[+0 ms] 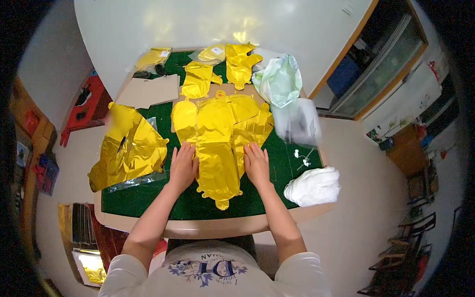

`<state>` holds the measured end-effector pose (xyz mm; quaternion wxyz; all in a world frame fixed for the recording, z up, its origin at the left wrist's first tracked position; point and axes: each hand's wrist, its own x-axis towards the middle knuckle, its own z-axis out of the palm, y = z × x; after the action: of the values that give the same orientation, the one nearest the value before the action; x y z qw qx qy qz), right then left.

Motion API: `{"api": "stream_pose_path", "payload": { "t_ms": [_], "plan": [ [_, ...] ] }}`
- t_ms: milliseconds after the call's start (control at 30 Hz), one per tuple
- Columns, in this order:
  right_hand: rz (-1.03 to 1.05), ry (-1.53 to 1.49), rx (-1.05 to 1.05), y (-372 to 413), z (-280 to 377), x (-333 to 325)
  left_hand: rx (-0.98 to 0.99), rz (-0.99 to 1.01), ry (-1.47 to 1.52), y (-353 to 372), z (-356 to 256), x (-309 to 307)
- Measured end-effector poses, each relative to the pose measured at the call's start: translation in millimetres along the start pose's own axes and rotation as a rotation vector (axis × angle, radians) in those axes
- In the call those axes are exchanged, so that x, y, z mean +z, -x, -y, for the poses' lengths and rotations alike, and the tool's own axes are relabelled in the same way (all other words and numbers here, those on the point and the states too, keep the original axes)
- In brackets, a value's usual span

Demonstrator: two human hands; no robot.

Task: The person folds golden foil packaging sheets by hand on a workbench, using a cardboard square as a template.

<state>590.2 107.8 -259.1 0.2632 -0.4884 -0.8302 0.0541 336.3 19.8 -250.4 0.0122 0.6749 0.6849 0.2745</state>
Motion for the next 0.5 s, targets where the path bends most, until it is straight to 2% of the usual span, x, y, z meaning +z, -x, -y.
{"api": "stream_pose_path", "payload": {
  "t_ms": [167,200,500],
  "plan": [
    [-0.026,0.018,-0.016,0.4,-2.5,3.8,0.006,-0.103,-0.015,-8.6,-12.6,1.1],
    [-0.030,0.017,-0.016,-0.4,-2.7,4.5,-0.050,-0.159,0.014,-10.0,-8.0,0.1],
    [-0.050,0.013,-0.020,0.4,-4.3,4.7,0.034,-0.107,-0.058,6.2,5.8,12.3]
  ]
}}
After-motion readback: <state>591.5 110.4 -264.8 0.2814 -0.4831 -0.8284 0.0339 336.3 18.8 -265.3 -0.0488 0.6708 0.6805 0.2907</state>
